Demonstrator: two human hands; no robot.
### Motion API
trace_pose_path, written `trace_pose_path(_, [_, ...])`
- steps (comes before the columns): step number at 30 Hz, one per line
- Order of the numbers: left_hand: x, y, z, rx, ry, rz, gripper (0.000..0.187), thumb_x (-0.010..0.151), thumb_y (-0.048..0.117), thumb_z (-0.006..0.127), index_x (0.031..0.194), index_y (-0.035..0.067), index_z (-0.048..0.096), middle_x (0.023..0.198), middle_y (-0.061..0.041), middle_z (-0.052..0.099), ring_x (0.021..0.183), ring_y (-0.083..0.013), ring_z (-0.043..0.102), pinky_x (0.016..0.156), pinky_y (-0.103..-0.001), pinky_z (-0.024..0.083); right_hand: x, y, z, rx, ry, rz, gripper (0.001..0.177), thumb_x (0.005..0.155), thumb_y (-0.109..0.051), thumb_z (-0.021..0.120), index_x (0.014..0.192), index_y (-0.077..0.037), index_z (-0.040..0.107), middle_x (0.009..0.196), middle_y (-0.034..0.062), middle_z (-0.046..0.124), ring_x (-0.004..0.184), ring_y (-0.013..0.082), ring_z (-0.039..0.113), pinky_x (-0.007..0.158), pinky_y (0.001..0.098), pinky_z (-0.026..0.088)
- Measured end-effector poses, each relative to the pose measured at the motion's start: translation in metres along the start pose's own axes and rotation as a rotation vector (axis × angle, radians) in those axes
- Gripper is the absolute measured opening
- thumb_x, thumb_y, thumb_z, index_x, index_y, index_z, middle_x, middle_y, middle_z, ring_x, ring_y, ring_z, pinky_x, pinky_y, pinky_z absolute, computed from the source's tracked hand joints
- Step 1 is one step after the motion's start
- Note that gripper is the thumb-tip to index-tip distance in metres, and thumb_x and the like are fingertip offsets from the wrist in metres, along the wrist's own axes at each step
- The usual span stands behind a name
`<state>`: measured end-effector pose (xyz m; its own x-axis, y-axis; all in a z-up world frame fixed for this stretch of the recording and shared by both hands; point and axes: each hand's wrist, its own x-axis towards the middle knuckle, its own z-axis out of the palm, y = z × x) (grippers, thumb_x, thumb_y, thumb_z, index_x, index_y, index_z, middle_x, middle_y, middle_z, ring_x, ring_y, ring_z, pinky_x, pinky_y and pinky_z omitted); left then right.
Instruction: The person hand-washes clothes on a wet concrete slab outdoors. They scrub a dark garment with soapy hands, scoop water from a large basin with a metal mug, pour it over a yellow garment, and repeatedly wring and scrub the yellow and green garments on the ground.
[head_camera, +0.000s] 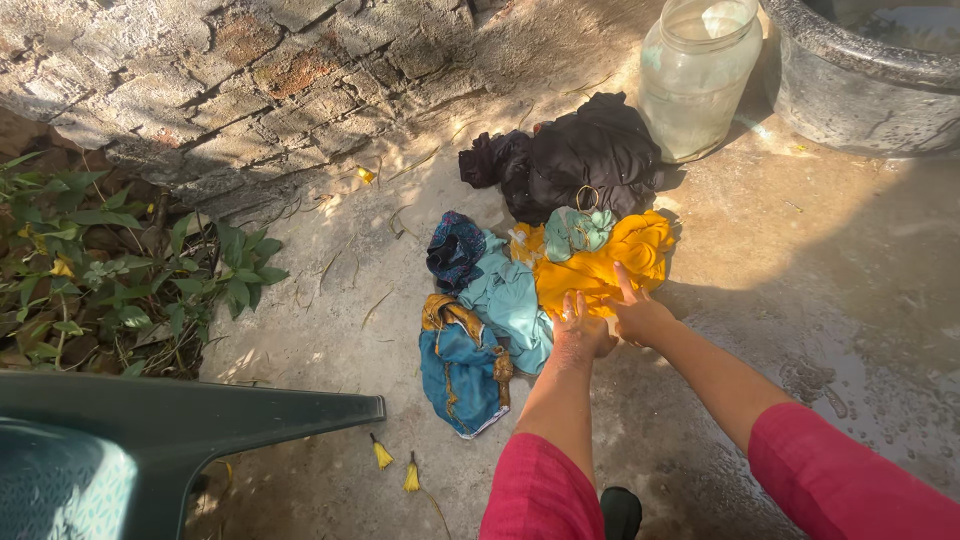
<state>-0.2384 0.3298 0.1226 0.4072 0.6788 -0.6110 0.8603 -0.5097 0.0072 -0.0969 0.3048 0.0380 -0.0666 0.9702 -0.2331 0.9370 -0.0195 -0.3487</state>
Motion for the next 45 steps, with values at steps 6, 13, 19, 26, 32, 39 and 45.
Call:
trace_pose_path(6, [0.01,-0.006,0.004,-0.017,0.043,-0.045,0.074,0.096,0.047,0.062,0.157,0.01,0.04,0.174,-0.017,-0.001,0.159,-0.0425,0.0,0.122,-0.064,0.017,0.03,0.012,0.015,0.025,0.255,-0.044,0.035,0.086,0.0,0.059,0.121,0.0,0.06,0.129,0.0214,0.06,0.122,0.0385,0.064,0.098,0.0452,0.055])
trace_pose_path(13, [0.017,0.011,-0.009,-0.045,0.048,-0.079,0.094,0.092,0.031,0.068,0.165,0.012,0.014,0.173,-0.016,0.0,0.157,-0.0466,0.005,0.117,-0.071,0.024,-0.029,0.042,-0.037,0.206,0.373,-0.145,0.024,0.081,0.0,0.061,0.102,-0.01,0.067,0.1,0.0121,0.071,0.103,0.0379,0.068,0.087,0.0479,0.054])
trace_pose_path(19, [-0.006,0.054,-0.039,0.043,0.059,-0.003,0.115,0.083,0.038,0.081,0.167,0.026,0.003,0.173,-0.011,-0.006,0.156,-0.0452,0.004,0.115,-0.072,0.024,-0.094,0.081,-0.092,0.195,0.053,-0.102,0.015,0.078,-0.013,0.076,0.093,-0.015,0.072,0.095,0.0105,0.072,0.1,0.0315,0.068,0.085,0.0437,0.054])
trace_pose_path(26, [0.009,0.127,-0.045,0.056,0.099,0.33,0.052,0.097,0.052,0.06,0.141,0.023,0.062,0.146,-0.011,0.065,0.137,-0.0338,0.06,0.112,-0.053,0.046,-0.23,0.192,-0.194,0.144,-0.073,0.135,0.02,0.075,-0.015,0.083,0.094,-0.014,0.076,0.097,0.0063,0.078,0.097,0.0248,0.074,0.084,0.0391,0.055])
trace_pose_path(32, [0.051,0.265,-0.03,-0.208,0.141,0.571,0.043,0.099,0.04,0.056,0.133,0.014,0.06,0.135,-0.019,0.062,0.128,-0.0394,0.058,0.105,-0.05,0.046,-0.334,0.267,-0.193,-0.081,-0.082,0.361,0.031,0.079,-0.022,0.081,0.108,-0.014,0.07,0.105,0.0095,0.077,0.105,0.0287,0.071,0.089,0.0416,0.055])
trace_pose_path(39, [0.023,0.379,-0.068,-0.624,0.281,0.986,0.05,0.099,0.04,0.062,0.129,0.0,0.06,0.125,-0.023,0.063,0.115,-0.0394,0.061,0.097,-0.047,0.049,-0.41,0.276,-0.225,0.001,-0.08,0.569,0.093,0.075,-0.044,0.089,0.147,-0.02,0.034,0.12,0.0182,0.07,0.115,0.0359,0.068,0.098,0.0431,0.053])
trace_pose_path(45, [-0.035,0.389,-0.098,-0.392,-0.134,0.896,0.052,0.083,0.051,0.076,0.111,0.007,0.075,0.104,-0.01,0.077,0.093,-0.0222,0.071,0.086,-0.04,0.054,-0.42,0.251,-0.188,0.066,-0.045,0.509,0.056,0.095,-0.05,0.069,0.137,-0.013,0.058,0.114,0.0175,0.076,0.111,0.0363,0.073,0.097,0.0468,0.055])
